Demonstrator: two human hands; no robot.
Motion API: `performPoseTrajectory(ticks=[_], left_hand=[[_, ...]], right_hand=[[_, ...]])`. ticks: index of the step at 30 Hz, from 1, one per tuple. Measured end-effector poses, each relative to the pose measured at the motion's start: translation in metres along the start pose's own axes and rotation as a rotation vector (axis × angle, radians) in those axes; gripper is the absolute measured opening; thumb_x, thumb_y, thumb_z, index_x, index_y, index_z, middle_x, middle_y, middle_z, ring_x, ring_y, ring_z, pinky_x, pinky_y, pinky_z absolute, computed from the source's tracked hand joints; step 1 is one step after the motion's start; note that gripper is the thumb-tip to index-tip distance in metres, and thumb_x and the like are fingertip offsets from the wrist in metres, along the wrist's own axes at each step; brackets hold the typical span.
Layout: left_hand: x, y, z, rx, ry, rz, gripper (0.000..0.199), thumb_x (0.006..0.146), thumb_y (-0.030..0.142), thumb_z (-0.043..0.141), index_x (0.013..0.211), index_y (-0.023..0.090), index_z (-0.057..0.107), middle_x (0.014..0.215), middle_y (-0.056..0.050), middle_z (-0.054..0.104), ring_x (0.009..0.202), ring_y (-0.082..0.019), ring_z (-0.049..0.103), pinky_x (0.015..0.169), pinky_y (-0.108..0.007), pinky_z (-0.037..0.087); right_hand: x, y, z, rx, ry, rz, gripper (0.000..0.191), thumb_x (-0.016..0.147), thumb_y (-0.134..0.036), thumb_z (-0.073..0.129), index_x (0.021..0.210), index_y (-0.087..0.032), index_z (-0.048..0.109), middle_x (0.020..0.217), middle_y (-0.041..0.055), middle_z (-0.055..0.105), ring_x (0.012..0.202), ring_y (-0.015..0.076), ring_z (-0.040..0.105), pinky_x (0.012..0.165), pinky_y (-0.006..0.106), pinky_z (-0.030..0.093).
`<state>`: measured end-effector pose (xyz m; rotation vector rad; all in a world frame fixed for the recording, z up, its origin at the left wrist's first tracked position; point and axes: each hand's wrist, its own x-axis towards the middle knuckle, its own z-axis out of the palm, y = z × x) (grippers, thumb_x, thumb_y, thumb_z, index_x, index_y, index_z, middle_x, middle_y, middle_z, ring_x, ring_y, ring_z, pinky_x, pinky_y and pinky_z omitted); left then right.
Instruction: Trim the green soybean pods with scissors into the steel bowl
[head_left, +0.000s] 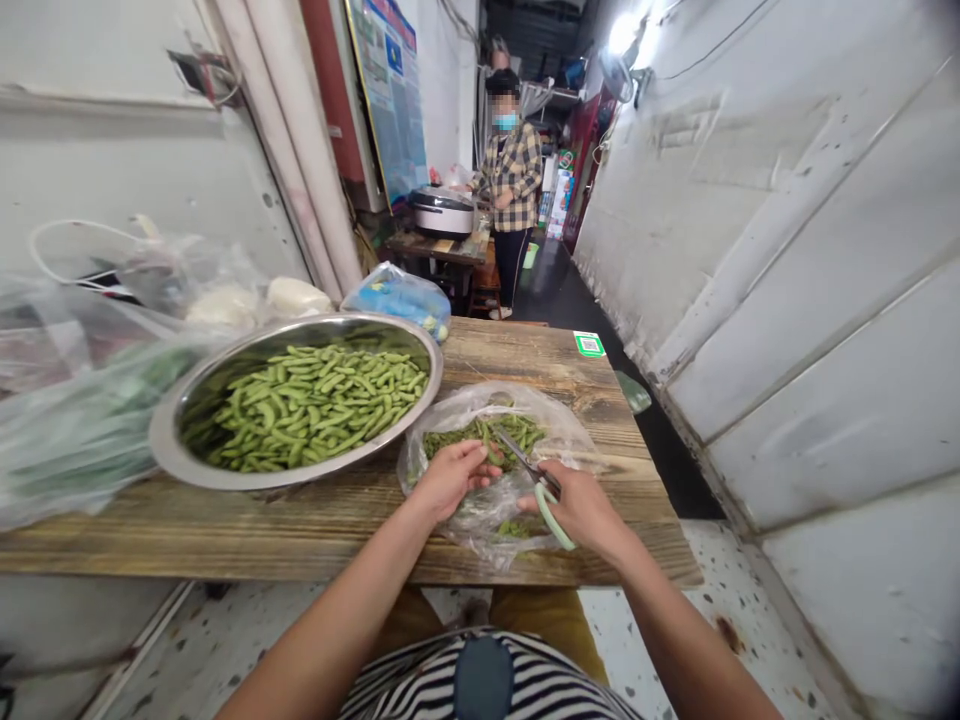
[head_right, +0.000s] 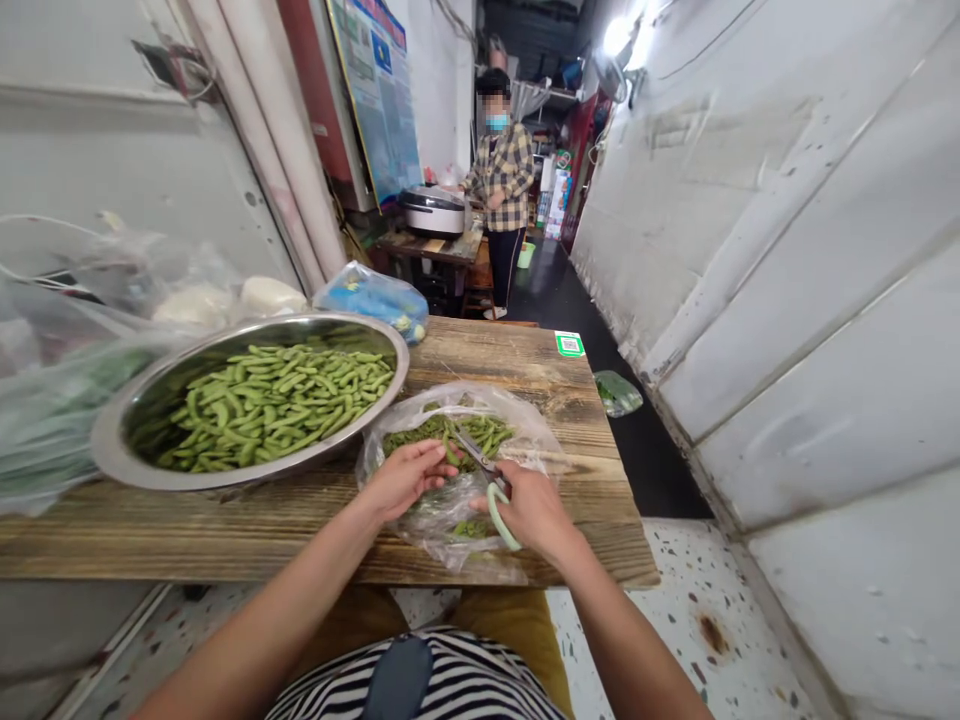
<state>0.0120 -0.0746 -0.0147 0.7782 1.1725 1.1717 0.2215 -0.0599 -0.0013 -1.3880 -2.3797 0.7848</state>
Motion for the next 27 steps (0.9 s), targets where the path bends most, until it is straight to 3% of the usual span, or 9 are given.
performPoseTrajectory(ticks=[4,10,15,23,27], left_hand=[[-0.003,-0.001,0.001,0.240,-0.031,0.110,0.027,0.075,0.040,0.065,0.072,0.013,0.062,0.060,0.001,0.058,0.047,-0.007,0.047,0.042,-0.017,0.032],[-0.004,-0.005,-0.004,0.303,-0.014,0.140,0.031,0.075,0.045,0.061,0.073,0.014,0.060,0.065,0.000,0.057,0.050,-0.007,0.044,0.046,-0.018,0.032],[-0.006,-0.005,-0.006,0.349,-0.053,0.118,0.034,0.077,0.048,0.059,0.071,0.015,0.059,0.055,0.002,0.050,0.047,-0.007,0.039,0.046,-0.019,0.028],[-0.005,-0.006,-0.004,0.330,-0.061,0.092,0.034,0.077,0.048,0.060,0.068,0.015,0.058,0.050,0.004,0.046,0.044,-0.006,0.036,0.044,-0.018,0.026],[-0.005,-0.005,-0.003,0.181,-0.083,0.044,0.033,0.072,0.044,0.069,0.078,0.012,0.062,0.065,0.001,0.058,0.047,-0.005,0.044,0.043,-0.017,0.031]], right_hand=[[0.003,-0.002,-0.007,-0.015,-0.063,-0.035,0.036,0.081,-0.048,0.064,0.101,-0.018,0.064,0.076,0.0032,0.065,0.068,0.0167,0.056,0.060,0.023,0.031],[0.004,-0.001,-0.012,-0.025,-0.106,-0.056,0.041,0.079,-0.052,0.065,0.102,-0.019,0.063,0.074,0.0027,0.064,0.066,0.0161,0.054,0.058,0.023,0.028],[0.004,-0.001,-0.010,0.027,-0.117,-0.065,0.042,0.077,-0.051,0.067,0.102,-0.018,0.066,0.075,0.0025,0.064,0.067,0.0156,0.054,0.059,0.023,0.032],[0.013,0.006,-0.008,0.056,-0.108,-0.095,0.040,0.075,-0.049,0.069,0.099,-0.017,0.072,0.068,0.0007,0.063,0.062,0.0143,0.050,0.059,0.023,0.032],[0.019,0.012,-0.003,0.111,-0.096,-0.114,0.037,0.077,-0.050,0.066,0.083,-0.015,0.073,0.063,-0.0005,0.059,0.060,0.0128,0.047,0.057,0.022,0.030]])
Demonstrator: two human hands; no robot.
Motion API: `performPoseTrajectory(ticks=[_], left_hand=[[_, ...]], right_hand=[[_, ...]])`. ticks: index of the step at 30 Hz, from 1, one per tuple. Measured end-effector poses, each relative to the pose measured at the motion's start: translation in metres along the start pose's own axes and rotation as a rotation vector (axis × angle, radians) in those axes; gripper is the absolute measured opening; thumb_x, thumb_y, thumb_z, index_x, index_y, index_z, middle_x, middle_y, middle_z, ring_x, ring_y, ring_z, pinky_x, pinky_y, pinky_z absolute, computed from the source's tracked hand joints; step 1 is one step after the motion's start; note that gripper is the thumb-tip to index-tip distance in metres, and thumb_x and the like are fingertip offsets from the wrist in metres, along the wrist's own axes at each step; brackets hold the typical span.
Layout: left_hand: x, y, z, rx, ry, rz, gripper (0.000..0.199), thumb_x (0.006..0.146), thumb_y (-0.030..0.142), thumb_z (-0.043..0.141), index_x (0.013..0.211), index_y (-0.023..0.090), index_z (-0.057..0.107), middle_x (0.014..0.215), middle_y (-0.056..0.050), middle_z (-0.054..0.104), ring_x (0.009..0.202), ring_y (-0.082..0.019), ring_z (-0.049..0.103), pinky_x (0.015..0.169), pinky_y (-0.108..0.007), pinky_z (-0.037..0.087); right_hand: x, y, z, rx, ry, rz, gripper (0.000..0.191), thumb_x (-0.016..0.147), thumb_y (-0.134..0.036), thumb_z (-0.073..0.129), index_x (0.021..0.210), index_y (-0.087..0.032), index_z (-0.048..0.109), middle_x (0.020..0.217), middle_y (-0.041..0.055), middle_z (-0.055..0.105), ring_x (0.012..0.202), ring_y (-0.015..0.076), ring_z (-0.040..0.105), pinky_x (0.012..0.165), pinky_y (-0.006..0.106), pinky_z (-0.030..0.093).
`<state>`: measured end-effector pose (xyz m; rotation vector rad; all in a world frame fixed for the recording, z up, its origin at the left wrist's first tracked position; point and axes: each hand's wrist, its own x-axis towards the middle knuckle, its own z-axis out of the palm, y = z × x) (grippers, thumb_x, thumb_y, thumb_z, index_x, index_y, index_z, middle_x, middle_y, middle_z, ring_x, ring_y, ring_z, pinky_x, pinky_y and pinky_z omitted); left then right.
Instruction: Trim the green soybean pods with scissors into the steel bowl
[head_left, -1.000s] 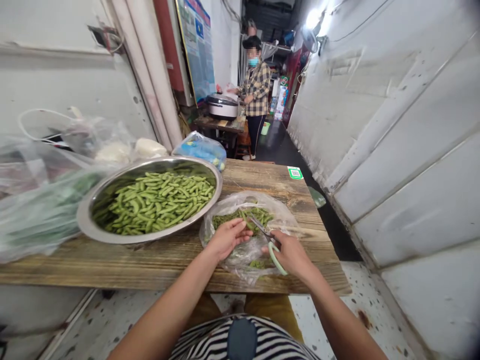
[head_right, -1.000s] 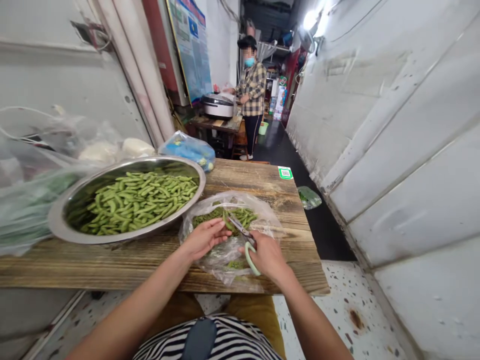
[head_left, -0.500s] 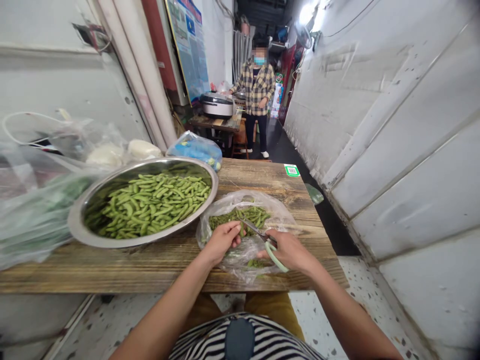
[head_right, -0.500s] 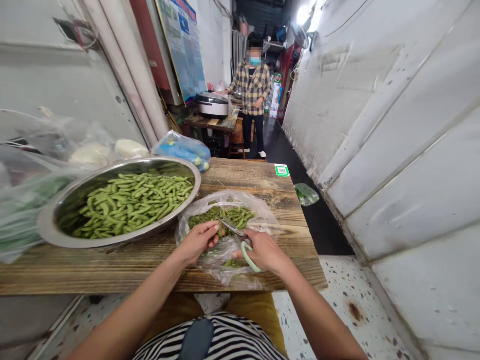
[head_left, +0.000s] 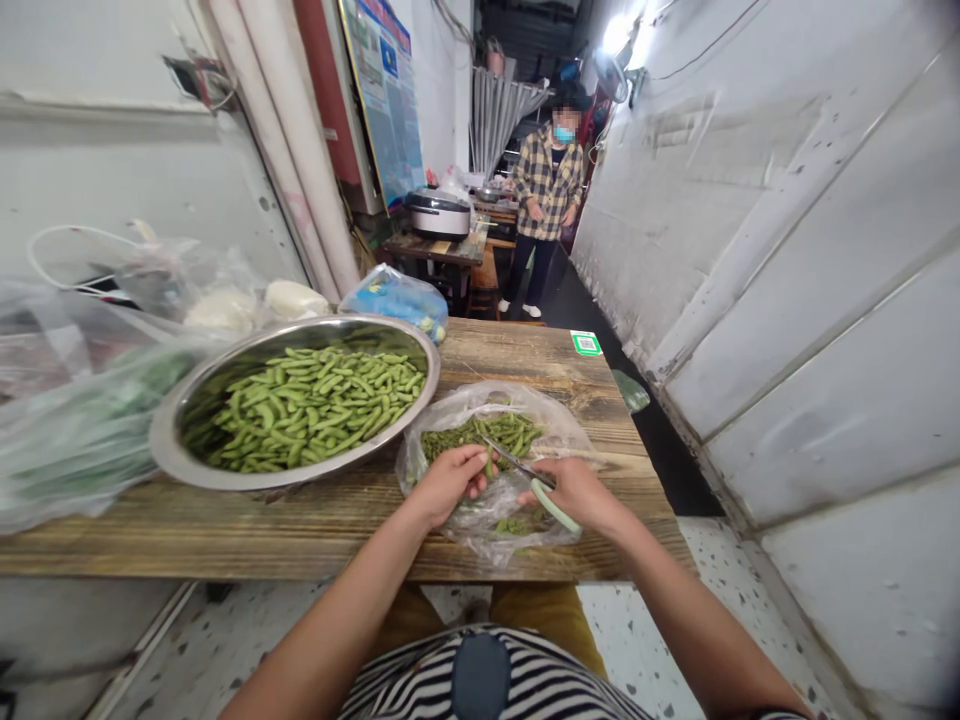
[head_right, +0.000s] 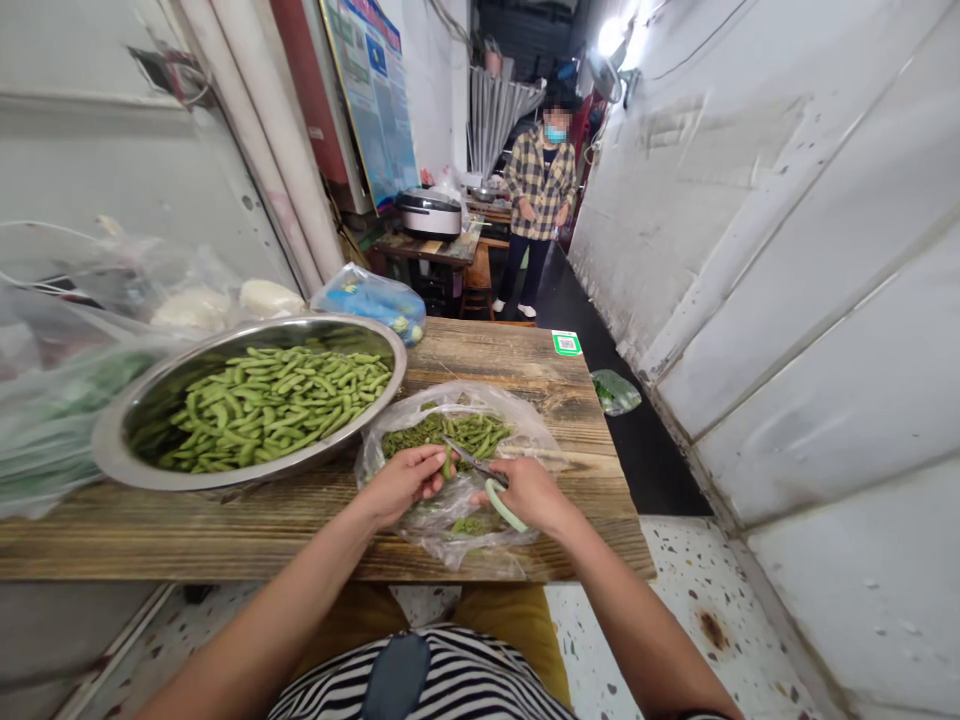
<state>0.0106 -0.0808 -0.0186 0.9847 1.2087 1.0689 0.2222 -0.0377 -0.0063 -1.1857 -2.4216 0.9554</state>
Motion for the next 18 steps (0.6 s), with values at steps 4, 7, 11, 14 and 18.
performPoseTrajectory(ticks=[4,7,11,14,18], left_hand=[[0.001,0.005,0.000,-0.218,0.072,-0.020,0.032,0.067,0.032,0.080,0.084,0.010,0.064,0.078,-0.003,0.064,0.060,-0.008,0.057,0.051,-0.016,0.042],[0.001,0.008,0.001,-0.366,0.154,-0.013,0.024,0.069,0.020,0.079,0.086,0.010,0.065,0.071,-0.001,0.061,0.061,-0.006,0.058,0.053,-0.015,0.045],[0.000,0.010,0.008,-0.521,0.238,-0.029,0.012,0.075,0.007,0.072,0.086,0.010,0.065,0.070,-0.001,0.062,0.061,-0.006,0.060,0.053,-0.013,0.048],[-0.002,0.010,0.015,-0.560,0.280,-0.028,0.010,0.077,0.001,0.067,0.082,0.009,0.065,0.073,-0.004,0.066,0.069,-0.009,0.065,0.061,-0.016,0.053],[-0.005,0.010,0.021,-0.552,0.316,0.004,0.009,0.075,0.001,0.069,0.079,0.008,0.066,0.074,-0.005,0.068,0.071,-0.012,0.068,0.065,-0.018,0.056]], right_hand=[[-0.002,0.006,0.003,0.071,0.071,0.012,0.040,0.078,-0.054,0.066,0.086,-0.014,0.069,0.065,-0.0013,0.057,0.061,0.0124,0.046,0.057,0.022,0.031],[-0.012,0.004,0.006,0.213,0.020,0.004,0.042,0.080,-0.056,0.063,0.092,-0.016,0.065,0.069,-0.0016,0.056,0.061,0.0121,0.049,0.057,0.022,0.035],[-0.027,-0.004,0.017,0.474,-0.117,0.085,0.049,0.084,-0.061,0.056,0.106,-0.017,0.057,0.069,-0.0023,0.055,0.055,0.0111,0.051,0.051,0.021,0.040],[-0.031,-0.009,0.025,0.660,-0.164,0.153,0.052,0.083,-0.065,0.056,0.102,-0.017,0.054,0.065,-0.0031,0.054,0.051,0.0106,0.052,0.046,0.020,0.041],[-0.029,-0.010,0.029,0.732,-0.180,0.149,0.049,0.083,-0.065,0.057,0.093,-0.017,0.053,0.064,-0.0029,0.055,0.047,0.0093,0.052,0.040,0.018,0.038]])
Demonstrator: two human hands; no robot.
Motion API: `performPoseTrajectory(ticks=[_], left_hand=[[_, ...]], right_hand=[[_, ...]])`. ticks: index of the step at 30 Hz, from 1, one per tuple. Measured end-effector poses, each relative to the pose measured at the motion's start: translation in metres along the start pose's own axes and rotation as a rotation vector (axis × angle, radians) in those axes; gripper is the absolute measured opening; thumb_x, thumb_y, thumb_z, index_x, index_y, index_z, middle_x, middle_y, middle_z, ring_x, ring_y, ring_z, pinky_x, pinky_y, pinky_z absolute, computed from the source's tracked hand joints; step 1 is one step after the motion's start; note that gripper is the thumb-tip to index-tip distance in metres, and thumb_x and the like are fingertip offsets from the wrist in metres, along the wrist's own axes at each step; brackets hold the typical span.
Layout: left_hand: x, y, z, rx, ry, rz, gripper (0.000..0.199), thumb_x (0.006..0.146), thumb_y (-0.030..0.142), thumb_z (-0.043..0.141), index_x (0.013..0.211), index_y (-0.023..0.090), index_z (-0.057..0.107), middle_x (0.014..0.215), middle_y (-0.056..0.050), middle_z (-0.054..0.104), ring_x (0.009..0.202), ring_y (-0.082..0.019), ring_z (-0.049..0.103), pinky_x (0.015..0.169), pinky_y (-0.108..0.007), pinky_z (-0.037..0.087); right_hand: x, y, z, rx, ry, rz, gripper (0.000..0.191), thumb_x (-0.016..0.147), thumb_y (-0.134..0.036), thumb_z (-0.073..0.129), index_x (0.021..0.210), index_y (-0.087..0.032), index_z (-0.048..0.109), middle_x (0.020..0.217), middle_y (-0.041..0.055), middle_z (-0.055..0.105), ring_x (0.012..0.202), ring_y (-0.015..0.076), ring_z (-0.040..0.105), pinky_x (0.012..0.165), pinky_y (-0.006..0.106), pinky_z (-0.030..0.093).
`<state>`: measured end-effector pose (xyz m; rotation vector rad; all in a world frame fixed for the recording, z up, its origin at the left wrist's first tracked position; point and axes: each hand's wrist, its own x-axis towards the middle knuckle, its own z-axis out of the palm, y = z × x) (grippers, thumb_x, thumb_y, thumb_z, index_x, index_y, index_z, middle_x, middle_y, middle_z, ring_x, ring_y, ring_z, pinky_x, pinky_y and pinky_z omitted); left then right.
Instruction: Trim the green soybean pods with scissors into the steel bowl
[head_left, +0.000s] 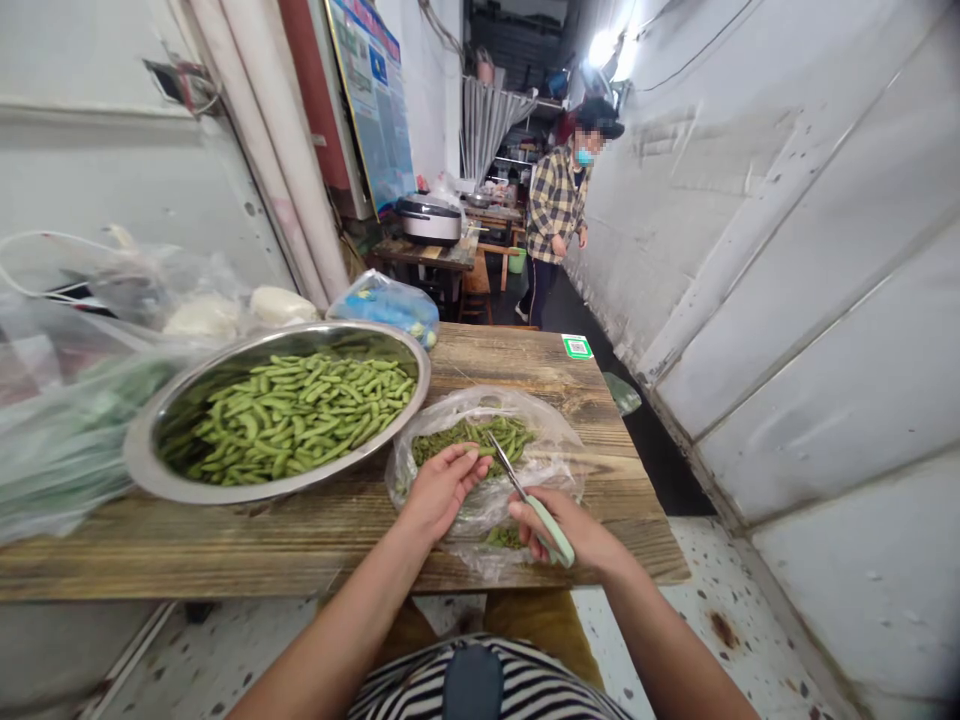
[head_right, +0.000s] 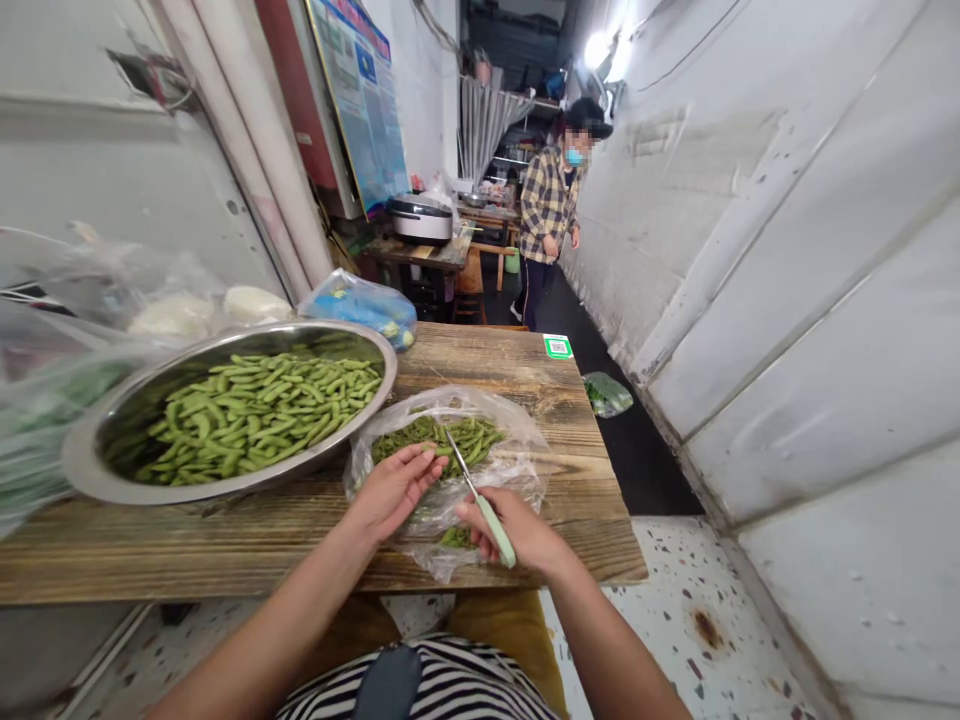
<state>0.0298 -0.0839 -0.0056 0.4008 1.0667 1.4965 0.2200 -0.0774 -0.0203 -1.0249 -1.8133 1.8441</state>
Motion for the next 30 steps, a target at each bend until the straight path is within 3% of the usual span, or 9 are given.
performPoseTrajectory(ticks=[11,15,18,22,24,26,27,28,30], left_hand=[[-0.001,-0.005,-0.002,0.068,-0.024,0.092,0.033,0.053,0.022,0.088,0.075,0.010,0.068,0.071,-0.002,0.069,0.069,-0.012,0.068,0.069,-0.020,0.055],[-0.007,-0.007,-0.002,0.166,-0.017,0.136,0.037,0.055,0.030,0.087,0.079,0.011,0.065,0.073,-0.004,0.070,0.071,-0.015,0.068,0.074,-0.026,0.055],[-0.016,0.010,-0.009,0.405,0.080,0.407,0.033,0.069,0.037,0.076,0.088,0.013,0.064,0.076,-0.006,0.071,0.070,-0.018,0.068,0.075,-0.034,0.056],[-0.022,0.064,-0.030,0.942,0.417,1.077,0.027,0.082,0.030,0.063,0.104,0.015,0.066,0.104,-0.013,0.068,0.101,-0.026,0.064,0.094,-0.045,0.048],[-0.021,0.087,-0.038,1.216,0.580,1.253,0.037,0.081,0.025,0.063,0.116,0.014,0.064,0.124,-0.020,0.058,0.122,-0.035,0.051,0.103,-0.054,0.037],[-0.018,0.091,-0.039,1.379,0.642,1.330,0.044,0.081,0.023,0.062,0.124,0.012,0.060,0.129,-0.023,0.053,0.125,-0.039,0.045,0.103,-0.058,0.032],[-0.016,0.086,-0.038,1.439,0.572,1.351,0.042,0.083,0.022,0.060,0.124,0.012,0.060,0.126,-0.022,0.056,0.121,-0.037,0.048,0.101,-0.056,0.034],[-0.013,0.076,-0.035,1.503,0.419,1.351,0.037,0.085,0.020,0.056,0.122,0.014,0.062,0.119,-0.020,0.060,0.116,-0.034,0.053,0.099,-0.052,0.038],[-0.004,0.048,-0.028,1.665,-0.039,1.235,0.031,0.089,0.014,0.047,0.111,0.018,0.068,0.103,-0.012,0.067,0.100,-0.025,0.060,0.089,-0.040,0.044]], right_hand=[[-0.001,-0.002,-0.003,-0.014,0.021,-0.003,0.047,0.080,-0.064,0.060,0.085,-0.017,0.055,0.056,-0.0055,0.051,0.040,0.0064,0.045,0.035,0.016,0.033],[0.005,-0.003,-0.004,0.064,0.061,0.033,0.050,0.072,-0.065,0.067,0.082,-0.018,0.054,0.049,-0.0072,0.048,0.034,0.0064,0.041,0.031,0.016,0.029],[0.008,-0.003,-0.010,0.118,0.123,0.010,0.053,0.068,-0.065,0.070,0.085,-0.018,0.053,0.048,-0.0088,0.045,0.035,0.0065,0.040,0.032,0.017,0.029],[0.003,0.000,-0.018,0.107,0.112,-0.017,0.054,0.071,-0.066,0.067,0.089,-0.017,0.054,0.057,-0.0065,0.049,0.044,0.0070,0.045,0.038,0.018,0.034],[0.000,0.002,-0.018,0.112,0.109,-0.038,0.054,0.074,-0.066,0.064,0.095,-0.017,0.054,0.064,-0.0046,0.052,0.049,0.0079,0.049,0.044,0.019,0.038],[-0.002,0.003,-0.017,0.124,0.125,-0.057,0.055,0.076,-0.067,0.061,0.097,-0.017,0.054,0.068,-0.0039,0.053,0.051,0.0082,0.050,0.046,0.020,0.040],[-0.002,0.004,-0.016,0.126,0.132,-0.060,0.055,0.077,-0.068,0.059,0.097,-0.017,0.054,0.067,-0.0040,0.052,0.050,0.0080,0.049,0.046,0.020,0.039],[-0.002,0.004,-0.016,0.120,0.136,-0.059,0.055,0.077,-0.069,0.059,0.095,-0.017,0.054,0.067,-0.0041,0.052,0.049,0.0078,0.048,0.045,0.020,0.038],[-0.002,0.006,-0.015,0.100,0.130,-0.048,0.055,0.076,-0.068,0.060,0.094,-0.017,0.054,0.065,-0.0043,0.051,0.047,0.0073,0.046,0.043,0.020,0.036]])
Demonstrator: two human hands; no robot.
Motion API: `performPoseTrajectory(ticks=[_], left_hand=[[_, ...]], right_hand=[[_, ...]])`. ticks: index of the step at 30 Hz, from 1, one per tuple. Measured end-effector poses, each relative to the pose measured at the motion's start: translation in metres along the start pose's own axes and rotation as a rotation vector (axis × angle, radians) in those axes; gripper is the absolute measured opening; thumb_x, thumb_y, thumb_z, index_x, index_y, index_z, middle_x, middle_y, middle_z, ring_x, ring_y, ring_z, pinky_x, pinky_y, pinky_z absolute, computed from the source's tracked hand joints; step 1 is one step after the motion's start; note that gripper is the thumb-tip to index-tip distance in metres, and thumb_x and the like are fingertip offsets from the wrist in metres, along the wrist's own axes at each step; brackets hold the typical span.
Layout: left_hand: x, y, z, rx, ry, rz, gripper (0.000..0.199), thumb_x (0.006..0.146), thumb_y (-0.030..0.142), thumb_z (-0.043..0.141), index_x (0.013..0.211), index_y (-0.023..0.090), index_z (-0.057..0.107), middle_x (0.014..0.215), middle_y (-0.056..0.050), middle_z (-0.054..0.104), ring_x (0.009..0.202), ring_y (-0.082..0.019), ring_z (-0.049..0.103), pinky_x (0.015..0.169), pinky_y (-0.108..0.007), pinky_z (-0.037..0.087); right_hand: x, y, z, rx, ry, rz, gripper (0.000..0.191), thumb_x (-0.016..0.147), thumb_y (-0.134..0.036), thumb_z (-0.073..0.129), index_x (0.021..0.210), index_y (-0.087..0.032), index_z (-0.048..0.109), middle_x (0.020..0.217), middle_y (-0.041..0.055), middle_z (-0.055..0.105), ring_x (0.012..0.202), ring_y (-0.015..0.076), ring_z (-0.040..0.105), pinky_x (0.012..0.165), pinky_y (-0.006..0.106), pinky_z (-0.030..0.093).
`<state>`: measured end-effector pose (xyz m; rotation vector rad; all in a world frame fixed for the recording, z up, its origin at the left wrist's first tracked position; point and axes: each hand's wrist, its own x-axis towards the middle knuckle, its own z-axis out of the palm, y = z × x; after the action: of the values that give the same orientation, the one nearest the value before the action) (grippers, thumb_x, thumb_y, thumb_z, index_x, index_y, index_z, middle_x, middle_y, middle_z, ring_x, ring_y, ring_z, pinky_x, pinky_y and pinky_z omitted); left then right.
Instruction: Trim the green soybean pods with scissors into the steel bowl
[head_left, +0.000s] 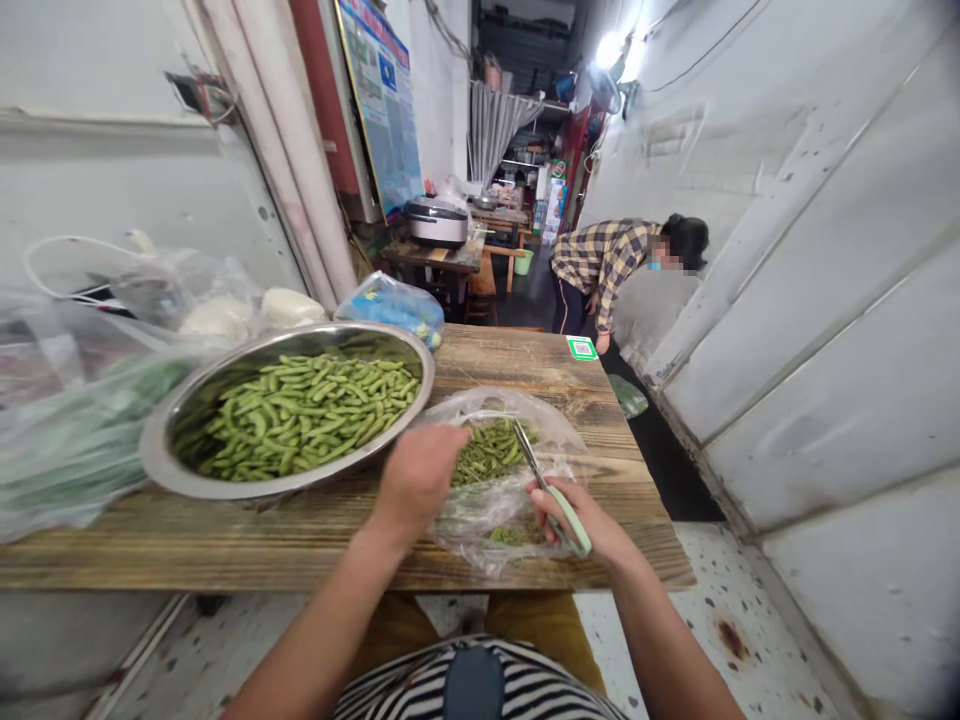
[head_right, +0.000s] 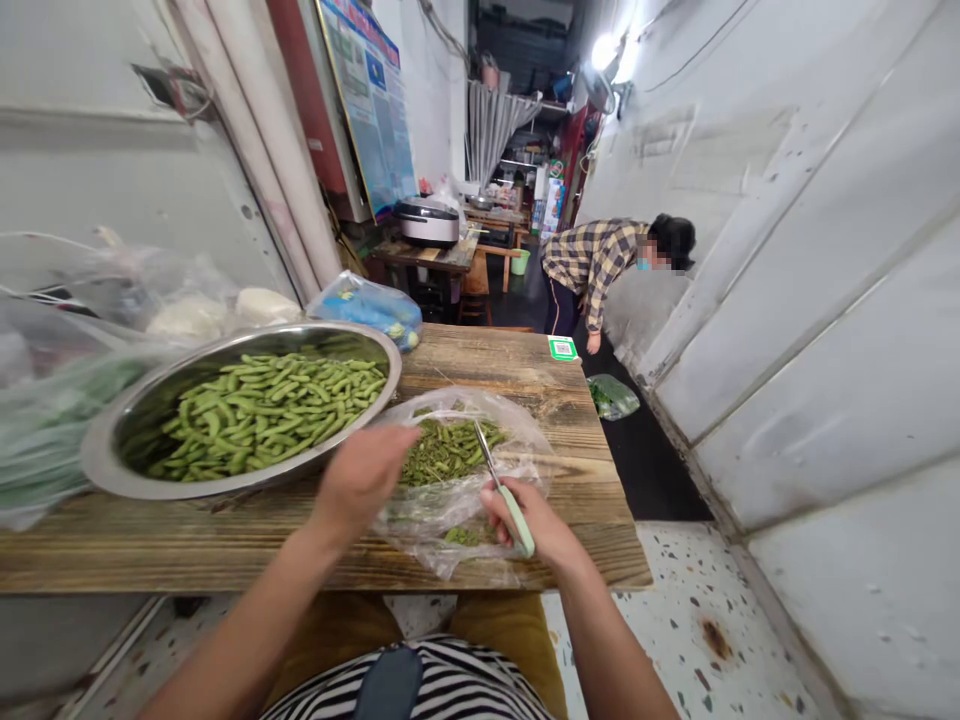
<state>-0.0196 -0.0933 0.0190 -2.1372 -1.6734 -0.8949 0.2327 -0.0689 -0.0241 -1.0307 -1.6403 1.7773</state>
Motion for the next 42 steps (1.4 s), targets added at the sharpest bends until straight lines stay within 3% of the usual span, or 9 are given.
performPoseTrajectory(ticks=[3,7,12,16,20,23,27,34,42], left_hand=[[-0.005,0.015,0.042,-0.036,-0.469,0.090,0.028,0.088,0.012,0.046,0.093,0.018,0.072,0.086,-0.009,0.067,0.086,-0.022,0.061,0.079,-0.035,0.045],[0.001,0.013,0.067,0.042,-0.595,-0.038,0.022,0.086,0.012,0.050,0.090,0.015,0.071,0.087,-0.011,0.063,0.090,-0.025,0.060,0.081,-0.036,0.044],[0.009,0.005,0.059,-0.237,-0.464,-0.255,0.011,0.080,0.012,0.057,0.077,0.018,0.066,0.086,-0.007,0.064,0.083,-0.021,0.059,0.077,-0.031,0.044],[0.009,0.009,0.054,-0.894,-0.193,-0.683,0.009,0.077,0.026,0.067,0.077,0.018,0.063,0.069,-0.002,0.064,0.060,-0.014,0.058,0.063,-0.027,0.047],[0.011,0.019,0.050,-1.429,-0.138,-1.030,0.030,0.061,0.023,0.082,0.084,0.013,0.065,0.082,-0.008,0.071,0.071,-0.014,0.067,0.068,-0.025,0.053],[0.011,0.022,0.045,-1.475,-0.135,-1.046,0.035,0.057,0.021,0.085,0.084,0.010,0.066,0.084,-0.009,0.072,0.063,-0.010,0.064,0.056,-0.018,0.050],[0.008,0.024,0.043,-1.431,-0.112,-0.972,0.040,0.058,0.035,0.084,0.085,0.011,0.065,0.084,-0.006,0.071,0.042,-0.002,0.047,0.033,-0.014,0.026],[0.004,0.026,0.049,-1.430,-0.037,-1.039,0.041,0.062,0.034,0.080,0.090,0.009,0.066,0.072,-0.005,0.069,0.052,-0.009,0.059,0.050,-0.020,0.049],[0.002,0.030,0.047,-1.389,-0.077,-1.087,0.028,0.064,0.032,0.080,0.068,0.009,0.064,0.066,-0.006,0.068,0.053,-0.010,0.061,0.055,-0.021,0.052]], right_hand=[[-0.001,0.003,0.000,-0.026,-0.025,0.041,0.055,0.075,-0.066,0.064,0.097,-0.017,0.054,0.063,-0.0052,0.051,0.046,0.0069,0.045,0.041,0.018,0.033],[-0.004,0.007,0.001,-0.046,-0.045,0.056,0.055,0.075,-0.064,0.066,0.101,-0.016,0.055,0.062,-0.0057,0.051,0.046,0.0059,0.044,0.042,0.018,0.034],[-0.006,0.004,0.001,-0.056,-0.046,0.080,0.055,0.074,-0.064,0.067,0.100,-0.017,0.055,0.061,-0.0054,0.050,0.047,0.0065,0.043,0.042,0.018,0.033],[-0.004,0.003,0.002,-0.100,-0.044,0.044,0.052,0.075,-0.063,0.066,0.097,-0.017,0.056,0.062,-0.0050,0.050,0.048,0.0073,0.043,0.044,0.019,0.035],[-0.001,0.005,0.002,-0.155,-0.046,0.009,0.050,0.077,-0.063,0.064,0.098,-0.017,0.057,0.065,-0.0041,0.051,0.050,0.0082,0.045,0.046,0.020,0.037],[-0.001,0.001,0.003,-0.179,-0.044,-0.002,0.051,0.077,-0.063,0.064,0.098,-0.017,0.058,0.065,-0.0036,0.051,0.050,0.0085,0.045,0.046,0.020,0.037],[-0.003,-0.007,0.007,-0.188,-0.042,0.009,0.053,0.075,-0.064,0.066,0.097,-0.016,0.058,0.065,-0.0028,0.052,0.051,0.0094,0.046,0.046,0.021,0.038],[0.001,-0.003,0.009,-0.264,-0.049,-0.048,0.047,0.077,-0.059,0.067,0.096,-0.017,0.060,0.064,-0.0033,0.052,0.053,0.0106,0.047,0.051,0.022,0.039],[0.002,-0.009,0.008,-0.591,0.016,-0.115,0.036,0.081,-0.053,0.063,0.088,-0.017,0.062,0.076,0.0012,0.060,0.071,0.0161,0.052,0.063,0.023,0.034]])
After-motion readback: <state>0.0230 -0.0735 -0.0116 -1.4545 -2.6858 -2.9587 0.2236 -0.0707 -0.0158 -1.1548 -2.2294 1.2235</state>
